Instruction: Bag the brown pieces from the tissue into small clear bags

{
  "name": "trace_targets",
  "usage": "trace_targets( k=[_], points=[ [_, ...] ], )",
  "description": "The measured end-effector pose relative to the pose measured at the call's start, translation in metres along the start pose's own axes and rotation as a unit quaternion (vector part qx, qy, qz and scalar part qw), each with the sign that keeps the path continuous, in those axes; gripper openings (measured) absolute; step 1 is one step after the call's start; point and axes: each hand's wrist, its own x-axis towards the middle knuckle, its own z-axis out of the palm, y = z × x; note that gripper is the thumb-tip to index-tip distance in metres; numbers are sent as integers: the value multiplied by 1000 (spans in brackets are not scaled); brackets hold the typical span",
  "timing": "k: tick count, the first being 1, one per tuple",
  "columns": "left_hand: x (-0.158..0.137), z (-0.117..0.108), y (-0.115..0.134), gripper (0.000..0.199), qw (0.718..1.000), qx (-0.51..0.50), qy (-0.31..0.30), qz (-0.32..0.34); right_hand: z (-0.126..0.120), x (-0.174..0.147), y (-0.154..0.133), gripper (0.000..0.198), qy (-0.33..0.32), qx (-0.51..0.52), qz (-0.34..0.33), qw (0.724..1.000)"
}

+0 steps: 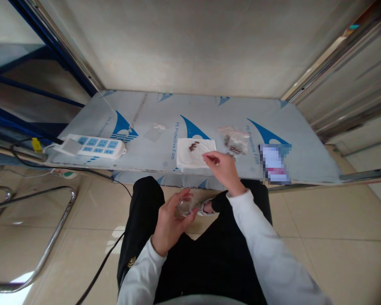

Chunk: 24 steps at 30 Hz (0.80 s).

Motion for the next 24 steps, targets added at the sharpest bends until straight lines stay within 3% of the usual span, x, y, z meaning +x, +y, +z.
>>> trace_targets(
  k=[4,7,17,24],
  points=[
    [-8,7,-3,48,999,-18,-7,-31,32,76,34,23,-6,-51,-15,999],
    [-12,8,-3,47,999,-24,-24,-35,46,99,46,22,-43,-81,-46,995],
    [-12,4,-14,46,998,-27,-3,-61,47,96,49,23,-39,-120,-76,989],
    [-11,4,-14,44,998,-23,0,-65,53,103,47,14,-80,-107,-106,985]
  ],
)
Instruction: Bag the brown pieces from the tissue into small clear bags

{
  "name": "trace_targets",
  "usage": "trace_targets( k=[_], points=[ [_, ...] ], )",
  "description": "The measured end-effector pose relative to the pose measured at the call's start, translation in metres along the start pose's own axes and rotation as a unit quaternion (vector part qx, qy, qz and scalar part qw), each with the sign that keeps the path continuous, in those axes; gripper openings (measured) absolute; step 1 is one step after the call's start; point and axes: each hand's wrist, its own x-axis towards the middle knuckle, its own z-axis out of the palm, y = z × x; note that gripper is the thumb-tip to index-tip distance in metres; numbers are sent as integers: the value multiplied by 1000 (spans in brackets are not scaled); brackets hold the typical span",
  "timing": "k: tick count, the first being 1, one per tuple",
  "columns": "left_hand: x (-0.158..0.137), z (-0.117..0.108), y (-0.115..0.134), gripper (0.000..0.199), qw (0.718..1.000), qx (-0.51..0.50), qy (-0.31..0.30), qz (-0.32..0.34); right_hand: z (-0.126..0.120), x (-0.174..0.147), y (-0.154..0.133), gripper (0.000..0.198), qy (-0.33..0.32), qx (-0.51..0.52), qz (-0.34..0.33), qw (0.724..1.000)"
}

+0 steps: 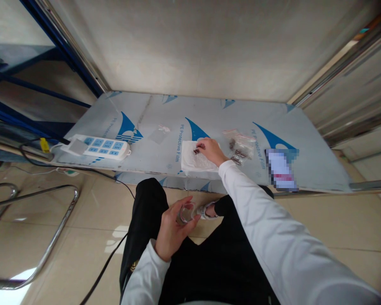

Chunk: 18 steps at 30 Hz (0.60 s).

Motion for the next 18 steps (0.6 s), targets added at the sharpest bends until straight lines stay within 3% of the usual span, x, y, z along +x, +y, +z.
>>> trace_targets(
  k=[11,18],
  points=[
    [2,-3,-3,43,1000,-5,23,-6,-8,-6,-5,17,34,-20,6,999],
    [3,-2,-1,42,1000,-2,20,-14,-5,-8,-2,17,19,-19,-2,1000]
  ],
)
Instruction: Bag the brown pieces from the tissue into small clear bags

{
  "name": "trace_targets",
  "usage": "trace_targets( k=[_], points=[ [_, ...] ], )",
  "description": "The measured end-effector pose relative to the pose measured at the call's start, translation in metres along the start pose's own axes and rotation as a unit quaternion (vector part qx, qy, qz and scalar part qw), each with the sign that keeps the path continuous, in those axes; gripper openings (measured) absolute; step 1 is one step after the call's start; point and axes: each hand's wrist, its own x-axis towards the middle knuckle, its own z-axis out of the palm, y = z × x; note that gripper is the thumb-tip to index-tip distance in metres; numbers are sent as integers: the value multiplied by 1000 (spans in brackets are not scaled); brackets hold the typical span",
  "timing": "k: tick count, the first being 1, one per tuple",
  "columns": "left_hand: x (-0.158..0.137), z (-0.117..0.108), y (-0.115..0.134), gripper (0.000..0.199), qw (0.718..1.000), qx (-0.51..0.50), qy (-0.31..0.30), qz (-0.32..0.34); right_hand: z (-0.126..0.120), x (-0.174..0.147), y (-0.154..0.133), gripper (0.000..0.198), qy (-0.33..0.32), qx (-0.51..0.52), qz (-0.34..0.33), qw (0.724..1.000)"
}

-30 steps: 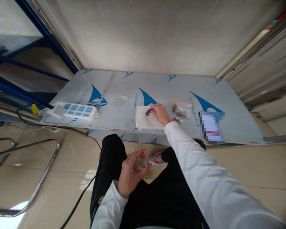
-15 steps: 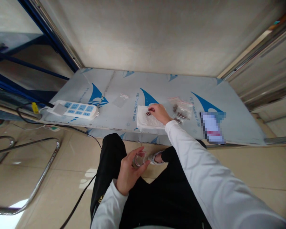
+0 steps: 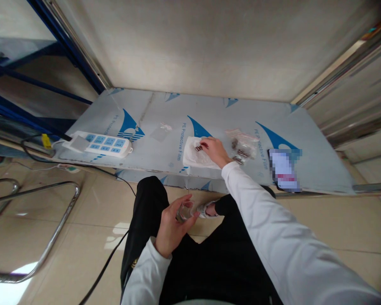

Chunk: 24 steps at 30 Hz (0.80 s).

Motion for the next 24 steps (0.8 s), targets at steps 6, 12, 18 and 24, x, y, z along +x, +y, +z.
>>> trace_targets(
  k=[6,12,18,24],
  points=[
    [0,-2,-1,40,1000,-1,9,-8,1,-2,-2,12,1,6,-5,1000],
    [0,-3,-4,39,1000,1,13,-10,-1,-5,-5,8,-20,10,-7,1000],
    [1,-5,-4,39,1000,-2,16,-11,0,-5,-4,14,-39,-3,1,999],
    [0,-5,-4,39,1000,-8,15,-22,1,-5,-4,13,-37,-5,1,999]
  ],
)
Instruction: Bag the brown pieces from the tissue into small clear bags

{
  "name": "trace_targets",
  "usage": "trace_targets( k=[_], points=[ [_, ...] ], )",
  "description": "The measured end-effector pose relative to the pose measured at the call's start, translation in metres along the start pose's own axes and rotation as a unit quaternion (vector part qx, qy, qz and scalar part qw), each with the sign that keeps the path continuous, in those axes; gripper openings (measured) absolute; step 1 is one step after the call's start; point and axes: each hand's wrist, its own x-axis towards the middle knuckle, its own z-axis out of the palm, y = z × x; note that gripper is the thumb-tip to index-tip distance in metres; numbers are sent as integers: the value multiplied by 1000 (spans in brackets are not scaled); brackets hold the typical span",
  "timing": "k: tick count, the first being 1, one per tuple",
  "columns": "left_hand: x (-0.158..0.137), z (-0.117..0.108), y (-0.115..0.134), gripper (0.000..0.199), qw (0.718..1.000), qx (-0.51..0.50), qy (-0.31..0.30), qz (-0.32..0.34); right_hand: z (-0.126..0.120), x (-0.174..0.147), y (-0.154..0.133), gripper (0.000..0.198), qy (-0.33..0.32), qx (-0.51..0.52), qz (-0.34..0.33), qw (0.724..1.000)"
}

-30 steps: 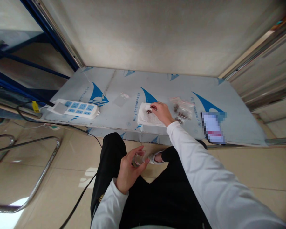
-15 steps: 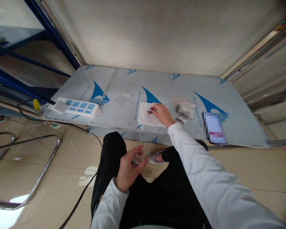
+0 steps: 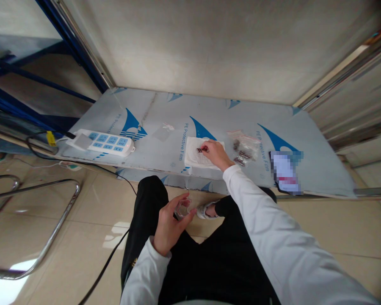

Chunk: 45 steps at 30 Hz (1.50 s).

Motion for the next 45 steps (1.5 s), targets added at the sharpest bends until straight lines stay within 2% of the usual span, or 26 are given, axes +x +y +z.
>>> trace_targets(
  k=[11,19,26,29,32,33,35,37,41,45],
  points=[
    [2,0,2,38,1000,0,7,6,6,3,6,10,15,27,16,999],
    [1,0,1,38,1000,0,10,2,9,-3,5,17,41,70,24,996],
    [9,1,2,38,1000,-1,9,3,6,-6,5,15,110,135,43,984],
    [22,4,7,39,1000,7,16,14,-8,-18,-8,13,158,170,56,971],
    [36,8,20,42,999,18,17,39,-32,-53,-42,15,186,226,58,954],
    [41,9,25,43,998,20,14,53,-41,-69,-56,14,176,283,53,942],
    [47,11,35,45,996,21,5,82,-58,-102,-84,11,104,344,39,932],
    [48,14,43,45,994,18,-7,108,-71,-128,-105,13,42,325,27,944],
    [44,22,50,45,991,8,-26,131,-85,-149,-120,17,10,156,16,987],
    [38,31,51,48,990,2,-46,135,-96,-148,-119,9,-59,-10,-1,998]
  ],
)
